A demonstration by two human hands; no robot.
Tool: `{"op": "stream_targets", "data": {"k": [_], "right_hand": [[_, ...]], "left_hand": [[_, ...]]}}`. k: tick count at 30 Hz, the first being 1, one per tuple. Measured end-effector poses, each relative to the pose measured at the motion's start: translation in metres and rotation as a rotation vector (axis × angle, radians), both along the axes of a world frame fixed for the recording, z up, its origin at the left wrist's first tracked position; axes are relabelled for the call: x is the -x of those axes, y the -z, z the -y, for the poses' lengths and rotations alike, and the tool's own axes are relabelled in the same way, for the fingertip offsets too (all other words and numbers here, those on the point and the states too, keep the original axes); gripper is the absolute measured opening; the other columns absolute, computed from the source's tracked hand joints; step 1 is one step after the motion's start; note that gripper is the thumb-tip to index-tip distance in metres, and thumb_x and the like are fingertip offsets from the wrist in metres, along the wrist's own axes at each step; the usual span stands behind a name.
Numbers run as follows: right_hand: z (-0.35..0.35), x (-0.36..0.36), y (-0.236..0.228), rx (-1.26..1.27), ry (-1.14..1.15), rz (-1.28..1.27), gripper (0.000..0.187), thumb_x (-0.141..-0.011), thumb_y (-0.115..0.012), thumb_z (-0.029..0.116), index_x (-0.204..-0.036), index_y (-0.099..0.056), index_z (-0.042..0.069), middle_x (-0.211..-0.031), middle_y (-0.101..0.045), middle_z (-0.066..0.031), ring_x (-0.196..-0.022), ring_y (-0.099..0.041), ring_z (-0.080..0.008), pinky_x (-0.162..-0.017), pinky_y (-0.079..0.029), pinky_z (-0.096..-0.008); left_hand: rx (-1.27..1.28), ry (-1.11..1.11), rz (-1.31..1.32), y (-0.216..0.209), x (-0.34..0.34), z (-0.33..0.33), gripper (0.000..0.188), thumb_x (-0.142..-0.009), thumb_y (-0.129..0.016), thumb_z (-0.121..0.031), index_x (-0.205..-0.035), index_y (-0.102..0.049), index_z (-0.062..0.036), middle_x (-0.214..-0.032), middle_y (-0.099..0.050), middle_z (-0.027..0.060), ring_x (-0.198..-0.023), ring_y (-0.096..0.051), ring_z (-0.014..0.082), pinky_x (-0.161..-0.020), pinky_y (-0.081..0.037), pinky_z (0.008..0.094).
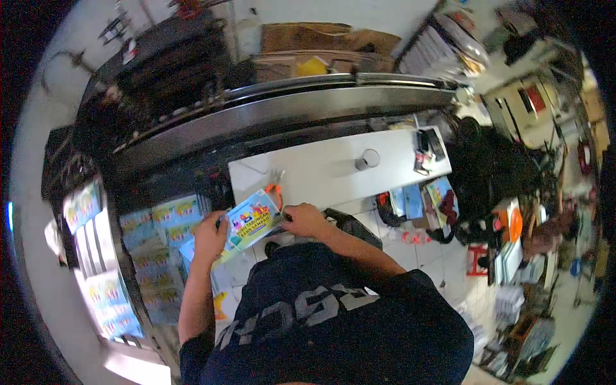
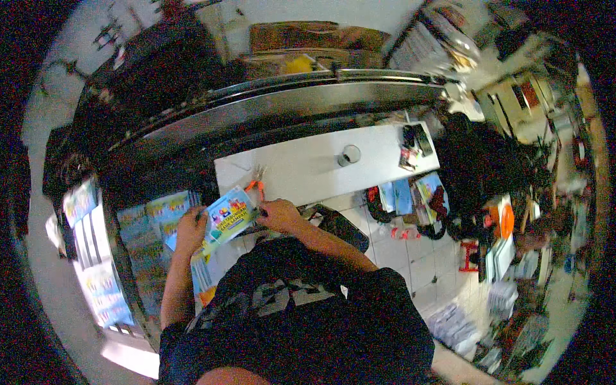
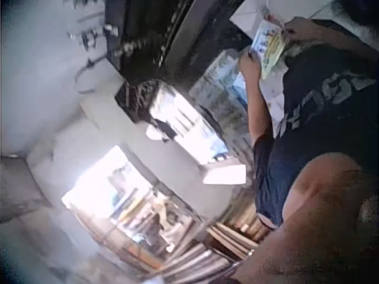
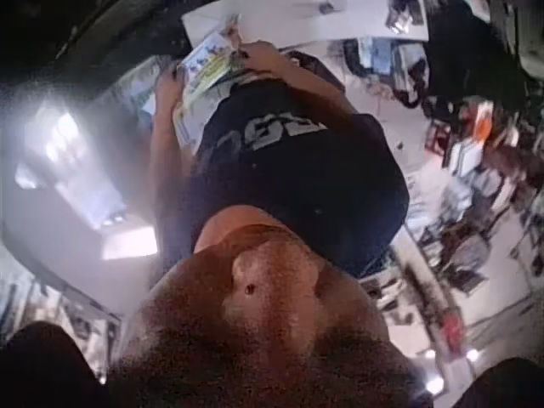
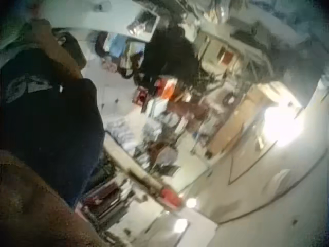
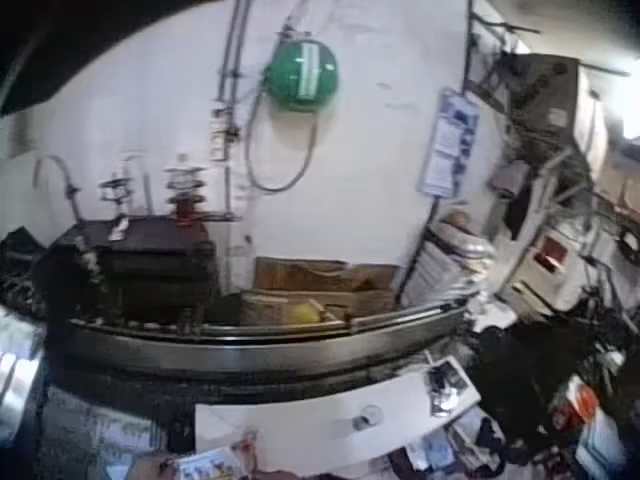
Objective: The person picks up stacks of printed booklets from a machine and sorts them by hand into separate piles on a work surface, occasionally checking the alignment and folding of individual booklets.
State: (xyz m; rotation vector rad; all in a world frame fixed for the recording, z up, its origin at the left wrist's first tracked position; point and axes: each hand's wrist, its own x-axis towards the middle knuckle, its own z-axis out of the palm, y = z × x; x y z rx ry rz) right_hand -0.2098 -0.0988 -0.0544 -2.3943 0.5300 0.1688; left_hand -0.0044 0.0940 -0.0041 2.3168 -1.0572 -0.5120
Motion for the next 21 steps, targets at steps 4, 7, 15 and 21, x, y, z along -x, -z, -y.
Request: {"op": "stream_targets", "data": {"k": [4, 7, 15, 21], "right_hand": [[-0.015, 0.036, 0.011, -0.141, 0.298, 0.073, 0.036, -0.079, -0.062, 0.034, -0.094, -0.06, 0.001, -0.083, -0.065, -0.02, -0.077, -0.063, -0.0392, -0.07, -0.05, -0.0446], [-0.025, 0.054, 0.006, -0.421, 0.532, 0.112, 0.038, -0.084, -0.061, 0.032, -0.104, -0.061, -0.001, -0.085, -0.067, -0.018, -0.075, -0.066, -0.0274, -0.073, -0.051, -0.0367], [-0.068, 0.054, 0.067, -0.61, 0.845, 0.177, 0.033, -0.087, -0.06, 0.024, -0.102, -0.062, -0.006, -0.082, -0.067, -0.0139, -0.073, -0.065, -0.0193, -0.073, -0.051, -0.0333], [-0.079, 0.036, 0.038, -0.474, 0.931, 0.071, 0.037, -0.084, -0.063, 0.026, -0.102, -0.061, -0.007, -0.084, -0.068, -0.0164, -0.075, -0.066, -0.0221, -0.074, -0.051, -0.033]], "left_hand": [[-0.053, 0.259, -0.023, -0.002, -0.007, 0.028, 0.025, -0.089, -0.056, -0.02, -0.105, -0.064, -0.0027, -0.1, -0.064, 0.019, -0.093, -0.061, 0.0366, -0.085, -0.048, 0.0407], [-0.049, 0.411, -0.084, 0.004, -0.009, 0.059, 0.025, -0.09, -0.056, -0.021, -0.105, -0.065, -0.0045, -0.103, -0.064, 0.0182, -0.099, -0.06, 0.0358, -0.085, -0.047, 0.0406], [-0.156, 0.681, -0.01, 0.031, -0.024, 0.108, 0.026, -0.089, -0.055, -0.026, -0.106, -0.067, -0.0101, -0.102, -0.064, 0.0164, -0.098, -0.06, 0.035, -0.085, -0.047, 0.0439], [-0.261, 0.665, 0.048, 0.053, -0.032, 0.098, 0.029, -0.088, -0.057, -0.027, -0.112, -0.065, -0.0117, -0.106, -0.063, 0.0144, -0.104, -0.057, 0.0323, -0.091, -0.043, 0.0458]]}}
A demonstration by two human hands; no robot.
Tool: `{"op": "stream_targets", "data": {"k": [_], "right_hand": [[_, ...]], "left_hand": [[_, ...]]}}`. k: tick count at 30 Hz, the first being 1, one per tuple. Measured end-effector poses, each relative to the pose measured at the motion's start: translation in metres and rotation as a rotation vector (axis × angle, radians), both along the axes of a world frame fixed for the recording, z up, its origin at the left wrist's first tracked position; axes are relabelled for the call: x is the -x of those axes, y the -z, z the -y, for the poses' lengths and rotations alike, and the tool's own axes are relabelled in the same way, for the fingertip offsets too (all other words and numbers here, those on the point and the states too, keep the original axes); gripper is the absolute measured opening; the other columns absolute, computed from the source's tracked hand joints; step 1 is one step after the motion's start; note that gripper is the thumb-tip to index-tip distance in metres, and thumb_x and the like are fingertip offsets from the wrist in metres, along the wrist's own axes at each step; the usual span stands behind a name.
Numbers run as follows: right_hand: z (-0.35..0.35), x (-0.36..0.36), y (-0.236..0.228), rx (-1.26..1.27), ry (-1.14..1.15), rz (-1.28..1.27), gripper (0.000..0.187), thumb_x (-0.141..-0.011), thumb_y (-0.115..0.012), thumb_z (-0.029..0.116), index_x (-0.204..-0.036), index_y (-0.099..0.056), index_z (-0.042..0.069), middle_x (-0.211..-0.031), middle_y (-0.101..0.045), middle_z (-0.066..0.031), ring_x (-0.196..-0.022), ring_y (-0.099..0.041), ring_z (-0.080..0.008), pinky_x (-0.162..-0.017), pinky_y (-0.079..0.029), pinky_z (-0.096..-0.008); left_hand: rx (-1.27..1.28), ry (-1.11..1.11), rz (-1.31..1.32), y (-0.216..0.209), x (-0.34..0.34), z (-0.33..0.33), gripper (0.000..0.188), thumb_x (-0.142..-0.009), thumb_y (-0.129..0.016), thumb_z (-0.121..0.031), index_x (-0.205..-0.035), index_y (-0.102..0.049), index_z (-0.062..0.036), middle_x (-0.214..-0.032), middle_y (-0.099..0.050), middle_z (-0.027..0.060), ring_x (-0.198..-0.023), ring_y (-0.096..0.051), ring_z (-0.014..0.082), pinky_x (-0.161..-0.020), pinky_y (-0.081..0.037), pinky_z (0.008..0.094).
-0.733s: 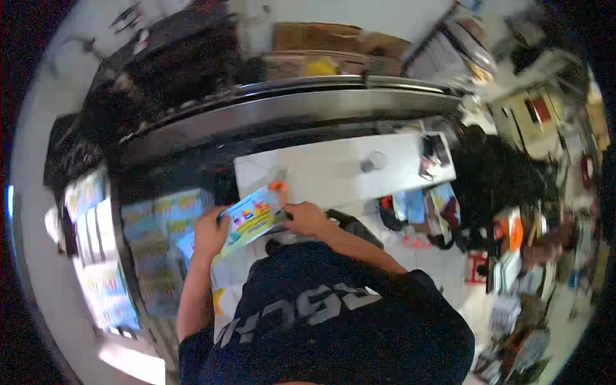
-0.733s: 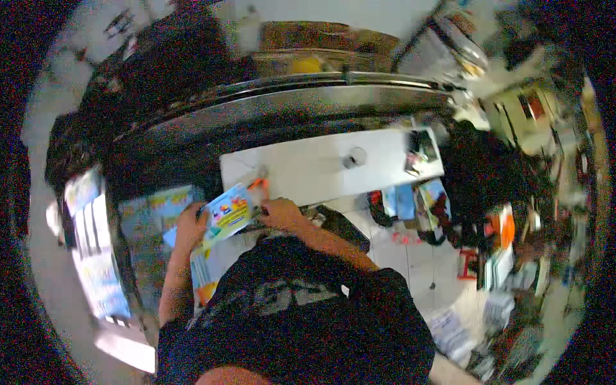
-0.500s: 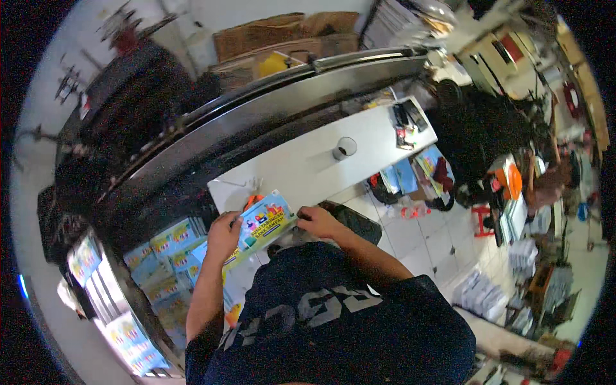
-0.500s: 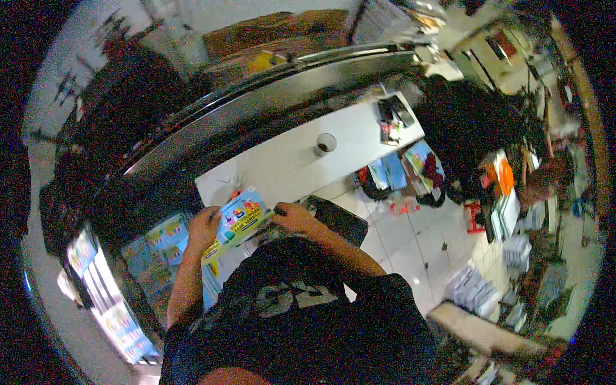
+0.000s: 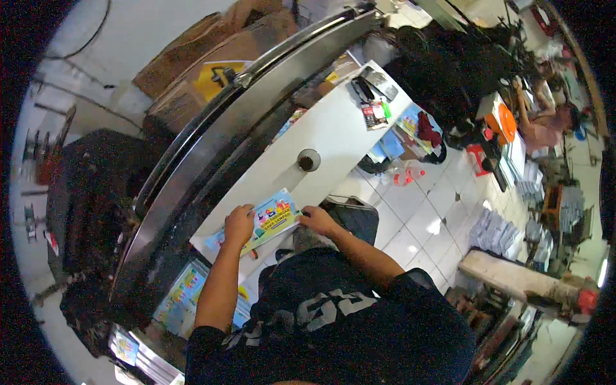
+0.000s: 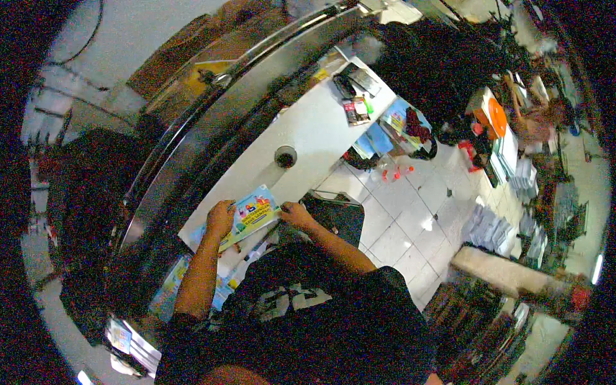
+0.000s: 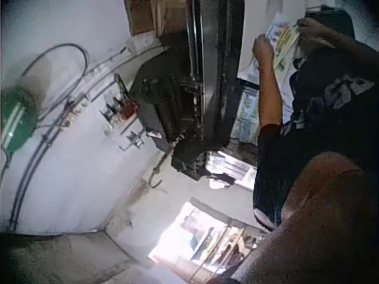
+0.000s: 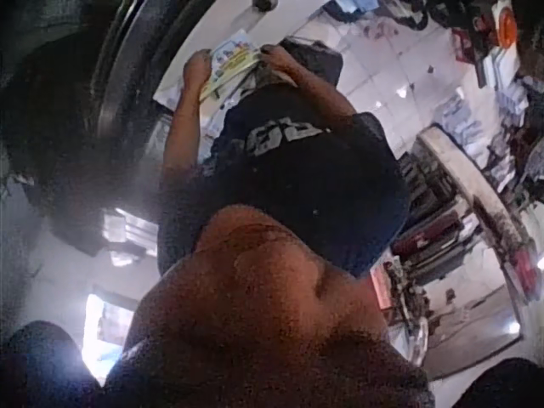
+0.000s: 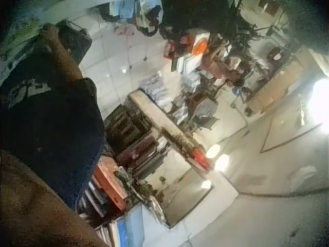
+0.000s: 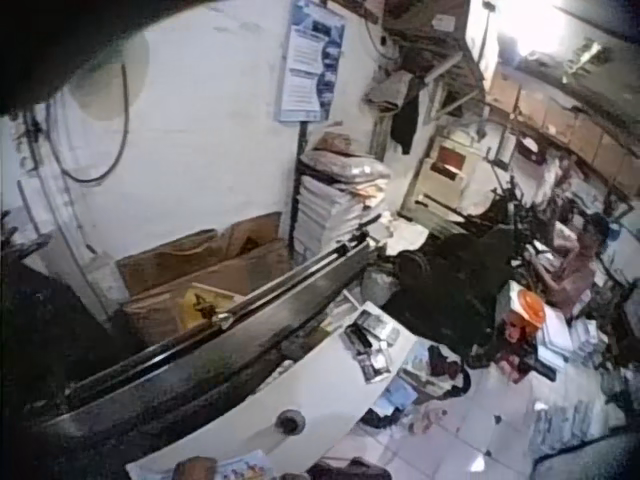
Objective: The person picks up stacks of printed booklets from a machine and sorts them by hand into separate piles on a work surface, occasionally checking the alignment and folding of individual booklets.
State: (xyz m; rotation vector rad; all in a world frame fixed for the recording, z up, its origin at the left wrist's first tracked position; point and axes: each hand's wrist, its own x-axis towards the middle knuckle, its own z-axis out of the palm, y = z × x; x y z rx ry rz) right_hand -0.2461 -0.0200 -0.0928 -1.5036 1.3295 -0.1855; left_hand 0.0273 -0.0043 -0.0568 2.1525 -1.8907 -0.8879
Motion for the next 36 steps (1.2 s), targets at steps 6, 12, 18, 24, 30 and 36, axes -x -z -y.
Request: {"op": "stream_targets", "data": {"k": [6, 12, 18, 24, 30, 36], "right_hand": [[-0.015, 0.044, 0.063, -0.004, 0.227, 0.128, 0.04, -0.084, -0.063, 0.029, -0.11, -0.061, -0.001, -0.089, -0.069, -0.0134, -0.079, -0.067, -0.0208, -0.069, -0.052, -0.0331], [-0.056, 0.124, 0.05, 0.089, 0.463, -0.13, 0.04, -0.084, -0.064, 0.032, -0.107, -0.063, -0.001, -0.086, -0.068, -0.0128, -0.077, -0.067, -0.0209, -0.069, -0.051, -0.0318], [-0.224, 0.156, 0.112, 0.016, 0.711, -0.145, 0.039, -0.083, -0.065, 0.033, -0.101, -0.065, -0.002, -0.085, -0.069, -0.0146, -0.066, -0.066, -0.0212, -0.061, -0.052, -0.0335], [-0.39, 0.174, 0.147, -0.316, 0.374, -0.294, 0.04, -0.08, -0.068, 0.033, -0.097, -0.067, -0.004, -0.072, -0.068, -0.0145, -0.059, -0.066, -0.0218, -0.054, -0.053, -0.0357], [-0.46, 0.212, 0.129, -0.234, 0.447, -0.305, 0.04, -0.08, -0.067, 0.032, -0.098, -0.066, -0.004, -0.076, -0.069, -0.0168, -0.061, -0.068, -0.0235, -0.057, -0.054, -0.0369], [-0.474, 0.269, 0.106, -0.041, 0.63, -0.3, 0.04, -0.08, -0.067, 0.025, -0.105, -0.062, -0.005, -0.082, -0.068, -0.0185, -0.066, -0.069, -0.0246, -0.063, -0.053, -0.035]], "left_hand": [[0.22, 0.058, 0.238, -0.019, -0.002, -0.018, 0.037, -0.083, -0.063, -0.026, -0.117, -0.062, -0.0108, -0.123, -0.054, 0.0133, -0.12, -0.047, 0.0306, -0.1, -0.035, 0.0487], [0.306, 0.038, 0.188, -0.03, -0.033, -0.073, 0.039, -0.081, -0.064, -0.02, -0.118, -0.06, -0.0064, -0.124, -0.053, 0.016, -0.117, -0.048, 0.0339, -0.1, -0.037, 0.0448], [0.647, 0.035, 0.094, -0.042, -0.045, -0.183, 0.034, -0.08, -0.06, -0.01, -0.112, -0.058, 0.0011, -0.114, -0.055, 0.0207, -0.112, -0.05, 0.0365, -0.097, -0.039, 0.0428], [0.624, -0.024, 0.04, -0.053, -0.041, -0.266, 0.034, -0.081, -0.059, -0.01, -0.114, -0.057, 0.0014, -0.112, -0.055, 0.0201, -0.108, -0.052, 0.0365, -0.096, -0.04, 0.0413], [0.605, -0.065, 0.006, -0.058, -0.014, -0.298, 0.035, -0.083, -0.058, -0.01, -0.117, -0.056, 0.0005, -0.109, -0.056, 0.0199, -0.101, -0.055, 0.0361, -0.09, -0.044, 0.0398], [0.527, -0.038, -0.06, -0.005, 0.036, -0.342, 0.034, -0.083, -0.059, -0.009, -0.116, -0.056, -0.0008, -0.106, -0.057, 0.0191, -0.096, -0.057, 0.0346, -0.083, -0.047, 0.0387]]}}
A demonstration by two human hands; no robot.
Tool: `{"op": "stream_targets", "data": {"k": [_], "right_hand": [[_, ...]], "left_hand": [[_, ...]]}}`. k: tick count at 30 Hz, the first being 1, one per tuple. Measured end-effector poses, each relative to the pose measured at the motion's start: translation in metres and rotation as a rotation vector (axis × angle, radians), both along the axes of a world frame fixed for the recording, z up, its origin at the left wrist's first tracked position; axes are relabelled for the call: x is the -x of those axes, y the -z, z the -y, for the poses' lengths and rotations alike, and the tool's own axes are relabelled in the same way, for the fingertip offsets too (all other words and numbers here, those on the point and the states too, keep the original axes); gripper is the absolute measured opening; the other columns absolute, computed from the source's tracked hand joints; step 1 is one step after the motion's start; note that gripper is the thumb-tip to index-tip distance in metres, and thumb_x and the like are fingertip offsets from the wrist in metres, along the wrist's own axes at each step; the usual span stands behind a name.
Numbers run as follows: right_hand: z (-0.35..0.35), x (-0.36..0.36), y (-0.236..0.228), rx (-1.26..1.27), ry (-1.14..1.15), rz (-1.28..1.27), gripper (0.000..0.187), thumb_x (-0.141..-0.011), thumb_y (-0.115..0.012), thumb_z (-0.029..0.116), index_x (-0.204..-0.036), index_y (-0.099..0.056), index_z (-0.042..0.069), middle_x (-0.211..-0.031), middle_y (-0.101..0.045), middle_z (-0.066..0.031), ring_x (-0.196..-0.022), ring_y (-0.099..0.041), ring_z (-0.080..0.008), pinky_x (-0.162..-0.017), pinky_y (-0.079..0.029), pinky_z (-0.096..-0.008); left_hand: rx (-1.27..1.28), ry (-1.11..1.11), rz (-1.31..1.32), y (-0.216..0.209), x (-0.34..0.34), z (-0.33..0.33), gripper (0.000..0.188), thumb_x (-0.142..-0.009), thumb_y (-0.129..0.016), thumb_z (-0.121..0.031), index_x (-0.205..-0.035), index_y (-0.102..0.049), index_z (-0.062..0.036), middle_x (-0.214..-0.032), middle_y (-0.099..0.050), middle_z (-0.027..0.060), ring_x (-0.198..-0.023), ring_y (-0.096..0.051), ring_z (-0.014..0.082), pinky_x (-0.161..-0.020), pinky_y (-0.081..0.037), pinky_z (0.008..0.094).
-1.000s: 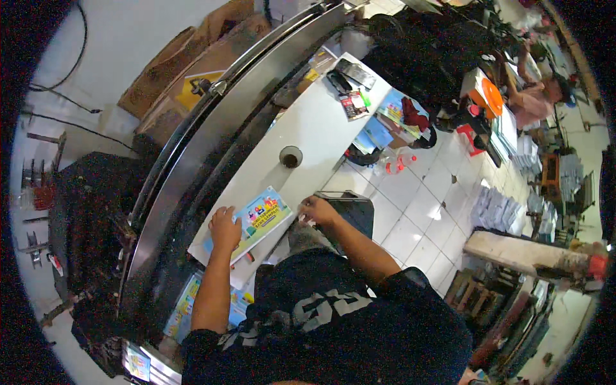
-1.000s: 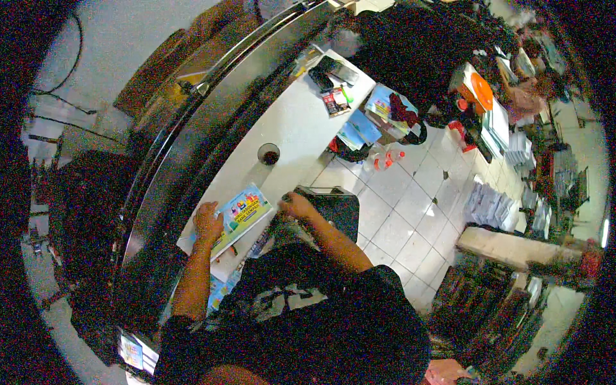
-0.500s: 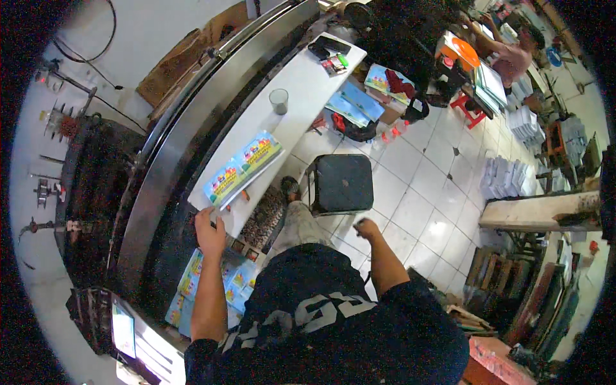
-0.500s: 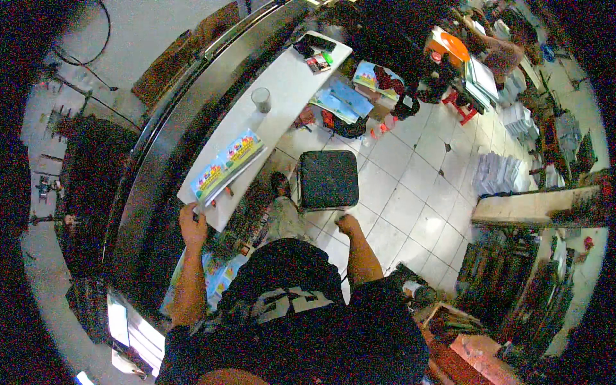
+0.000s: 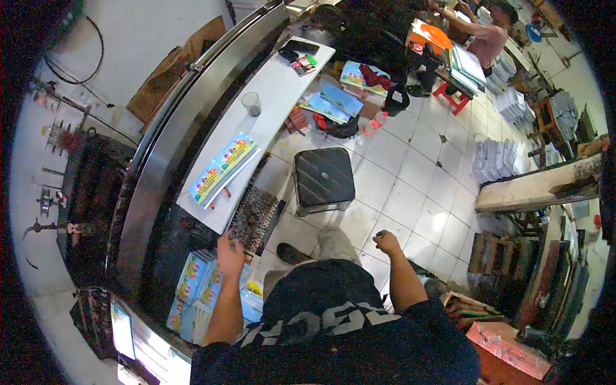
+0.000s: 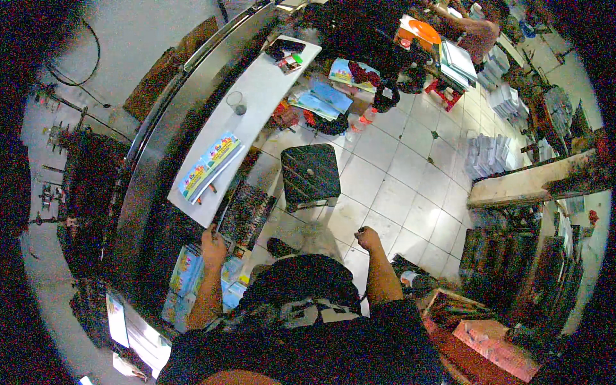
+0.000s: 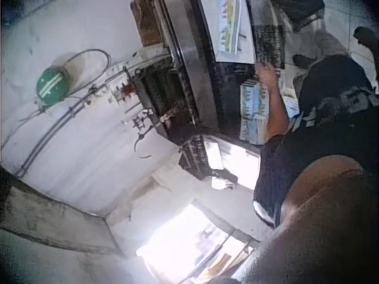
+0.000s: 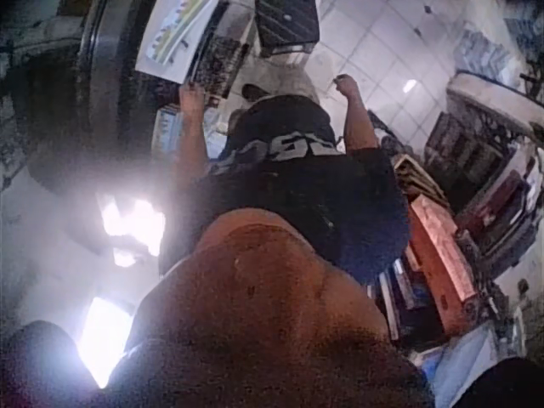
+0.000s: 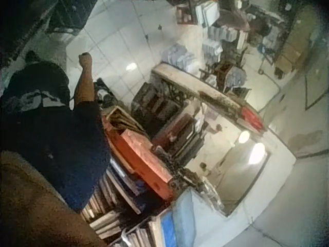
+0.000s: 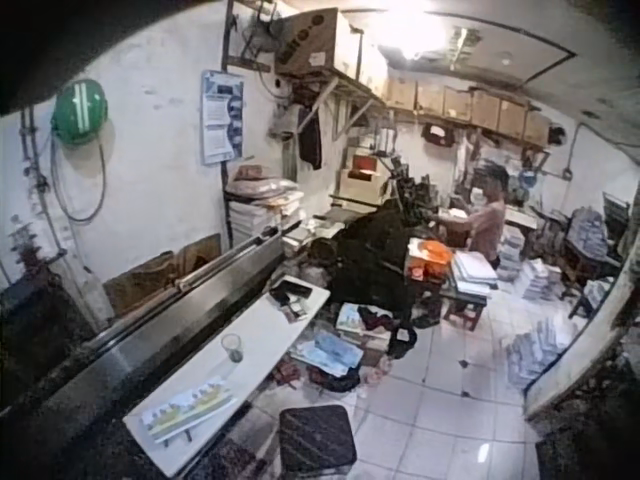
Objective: The person picks up stacks of printed booklets from a machine and sorts them by hand into separate piles on a work surface, occasionally checking the alignment and folding of individual booklets.
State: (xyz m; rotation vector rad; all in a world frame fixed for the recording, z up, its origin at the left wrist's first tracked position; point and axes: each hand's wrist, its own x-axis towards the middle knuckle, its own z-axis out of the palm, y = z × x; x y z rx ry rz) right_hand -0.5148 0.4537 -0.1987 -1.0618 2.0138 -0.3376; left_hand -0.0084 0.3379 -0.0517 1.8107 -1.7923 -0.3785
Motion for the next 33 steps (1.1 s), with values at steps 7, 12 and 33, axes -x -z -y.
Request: {"op": "stream_targets", "data": {"k": [7, 12, 33], "right_hand": [[0.001, 0.067, -0.069, 0.046, 0.065, 0.054, 0.037, -0.082, -0.064, 0.025, -0.107, -0.06, -0.003, -0.084, -0.069, -0.0154, -0.076, -0.069, -0.0219, -0.07, -0.052, -0.0323], [-0.065, 0.18, -0.028, 0.041, 0.177, 0.041, 0.04, -0.079, -0.066, 0.029, -0.106, -0.062, -0.001, -0.087, -0.069, -0.0168, -0.076, -0.067, -0.0253, -0.071, -0.053, -0.0351], [0.058, 0.463, 0.006, -0.013, 0.287, 0.262, 0.042, -0.08, -0.069, 0.019, -0.113, -0.056, -0.004, -0.089, -0.066, -0.0168, -0.071, -0.066, -0.0223, -0.065, -0.055, -0.0335]], "left_hand": [[-0.621, -0.041, 0.214, 0.097, 0.076, -0.049, 0.054, -0.08, -0.064, -0.026, -0.127, -0.046, -0.0068, -0.111, -0.058, 0.0217, -0.103, -0.058, 0.0347, -0.088, -0.047, 0.0444], [-0.782, 0.106, 0.227, 0.173, 0.126, -0.057, 0.063, -0.08, -0.064, -0.034, -0.132, -0.042, -0.0064, -0.117, -0.056, 0.0248, -0.109, -0.055, 0.039, -0.092, -0.045, 0.0468], [-0.983, 0.067, 0.145, 0.117, 0.458, 0.123, 0.058, -0.08, -0.065, -0.033, -0.129, -0.049, -0.0054, -0.109, -0.064, 0.0226, -0.1, -0.062, 0.0368, -0.089, -0.047, 0.0444]]}}
